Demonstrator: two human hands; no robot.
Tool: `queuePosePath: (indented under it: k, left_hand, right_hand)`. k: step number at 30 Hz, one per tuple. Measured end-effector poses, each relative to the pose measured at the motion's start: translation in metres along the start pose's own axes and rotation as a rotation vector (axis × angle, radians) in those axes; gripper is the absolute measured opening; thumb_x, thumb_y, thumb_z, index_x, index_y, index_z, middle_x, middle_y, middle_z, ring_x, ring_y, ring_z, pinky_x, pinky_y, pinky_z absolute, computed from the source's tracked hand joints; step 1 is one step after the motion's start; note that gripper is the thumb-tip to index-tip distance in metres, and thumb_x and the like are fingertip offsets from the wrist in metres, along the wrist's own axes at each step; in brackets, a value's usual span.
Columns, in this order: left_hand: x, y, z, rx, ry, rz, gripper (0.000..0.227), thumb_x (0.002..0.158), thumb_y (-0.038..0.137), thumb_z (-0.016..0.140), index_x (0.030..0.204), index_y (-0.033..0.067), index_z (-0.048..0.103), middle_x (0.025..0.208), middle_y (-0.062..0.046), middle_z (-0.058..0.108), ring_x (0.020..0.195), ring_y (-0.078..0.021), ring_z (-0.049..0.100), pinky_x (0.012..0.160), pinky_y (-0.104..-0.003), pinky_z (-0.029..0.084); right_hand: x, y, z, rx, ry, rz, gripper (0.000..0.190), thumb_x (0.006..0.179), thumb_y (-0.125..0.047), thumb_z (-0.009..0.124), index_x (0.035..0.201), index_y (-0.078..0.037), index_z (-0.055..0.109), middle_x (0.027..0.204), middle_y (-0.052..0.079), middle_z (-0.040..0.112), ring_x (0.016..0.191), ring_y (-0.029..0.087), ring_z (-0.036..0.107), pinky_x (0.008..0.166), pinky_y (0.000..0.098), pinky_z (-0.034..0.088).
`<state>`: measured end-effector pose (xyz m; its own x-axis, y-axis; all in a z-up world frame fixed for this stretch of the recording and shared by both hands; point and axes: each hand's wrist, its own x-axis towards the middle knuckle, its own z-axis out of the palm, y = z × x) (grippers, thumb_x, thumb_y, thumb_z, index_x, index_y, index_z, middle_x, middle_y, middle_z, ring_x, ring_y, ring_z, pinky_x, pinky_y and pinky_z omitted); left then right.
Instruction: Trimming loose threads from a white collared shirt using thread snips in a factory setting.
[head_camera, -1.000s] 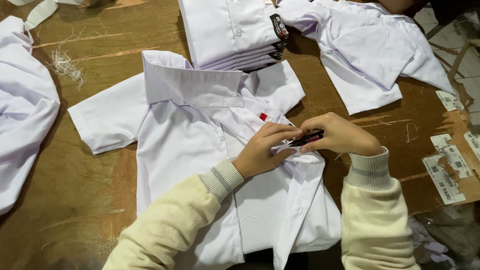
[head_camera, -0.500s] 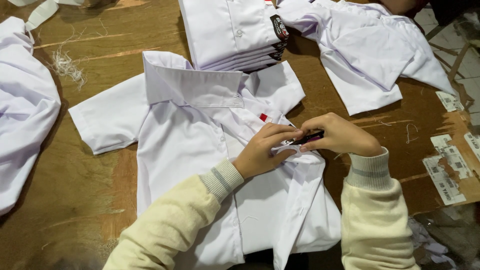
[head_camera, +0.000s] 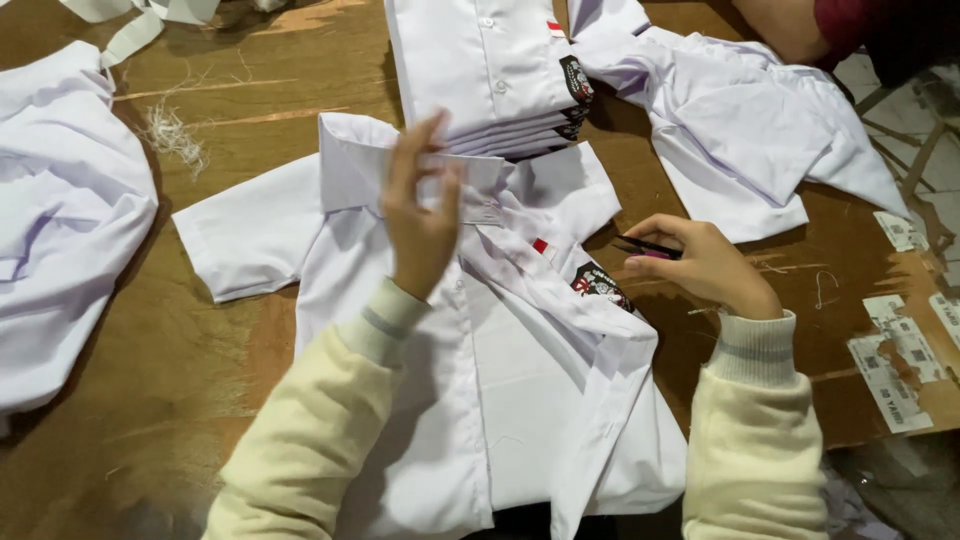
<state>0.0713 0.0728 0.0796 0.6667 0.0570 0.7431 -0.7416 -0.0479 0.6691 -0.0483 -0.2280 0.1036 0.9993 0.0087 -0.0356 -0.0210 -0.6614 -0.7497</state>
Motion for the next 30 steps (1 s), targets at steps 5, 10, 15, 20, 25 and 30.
queuePosePath:
  k: [5, 10, 15, 20, 25, 30]
  left_hand:
    - [0.091, -0.1, -0.111, 0.192, 0.306, -0.231, 0.047, 0.096, -0.004, 0.054, 0.141, 0.0099, 0.055, 0.142, -0.008, 0.063, 0.113, -0.0152, 0.065, 0.089, -0.024, 0.056]
    - [0.142, -0.206, -0.222, 0.569, 0.206, -0.491, 0.056, 0.09, 0.0, 0.046, 0.145, 0.0028, 0.049, 0.147, -0.014, 0.057, 0.137, -0.0278, 0.052, 0.113, -0.038, 0.038]
    - [0.159, -0.189, -0.258, 1.048, -0.256, -0.762, 0.096, 0.1, -0.007, 0.052, 0.161, 0.0216, -0.016, 0.115, -0.02, 0.064, 0.106, -0.0393, 0.059, 0.088, -0.056, 0.044]
    - [0.159, -0.234, -0.286, 1.484, -0.206, -0.491, 0.109, 0.084, -0.014, 0.055, 0.175, 0.0156, 0.003, 0.069, -0.023, 0.07, 0.081, -0.0519, 0.073, 0.097, -0.077, -0.022]
    - [0.155, -0.26, -0.305, 1.841, -0.134, -0.275, 0.087, 0.099, 0.047, 0.062, 0.178, 0.0277, 0.031, 0.066, -0.017, 0.074, 0.06, -0.045, 0.075, 0.099, -0.078, -0.024]
    - [0.153, -0.22, -0.298, 1.538, -0.209, -0.24, 0.116, 0.084, 0.043, 0.083, 0.177, 0.0256, 0.016, 0.116, -0.028, 0.069, 0.09, -0.0517, 0.074, 0.089, -0.084, -0.016]
  right_hand:
    - [-0.004, -0.034, 0.005, -0.072, -0.014, 0.248, 0.041, 0.082, -0.027, 0.076, 0.119, -0.01, 0.07, 0.122, 0.002, 0.073, 0.121, 0.015, 0.065, 0.108, 0.0295, 0.046]
    - [-0.001, -0.034, 0.007, -0.055, -0.004, 0.279, 0.042, 0.081, -0.026, 0.078, 0.119, -0.009, 0.069, 0.12, 0.003, 0.074, 0.12, 0.015, 0.066, 0.101, 0.0291, 0.049]
    - [0.003, -0.029, 0.007, -0.057, -0.004, 0.296, 0.04, 0.082, -0.026, 0.078, 0.118, -0.012, 0.071, 0.122, 0.001, 0.074, 0.12, 0.015, 0.066, 0.102, 0.0291, 0.048]
    - [0.005, -0.024, 0.007, -0.043, 0.012, 0.308, 0.04, 0.081, -0.025, 0.078, 0.118, -0.011, 0.071, 0.121, 0.002, 0.074, 0.119, 0.014, 0.066, 0.102, 0.0286, 0.049]
    - [0.004, -0.029, 0.007, -0.043, 0.017, 0.312, 0.043, 0.081, -0.027, 0.078, 0.12, -0.01, 0.07, 0.125, 0.003, 0.073, 0.126, 0.016, 0.064, 0.106, 0.0308, 0.048]
    - [0.003, -0.031, 0.008, -0.059, 0.021, 0.314, 0.043, 0.081, -0.028, 0.078, 0.119, -0.01, 0.07, 0.123, 0.003, 0.073, 0.124, 0.016, 0.065, 0.104, 0.0306, 0.048]
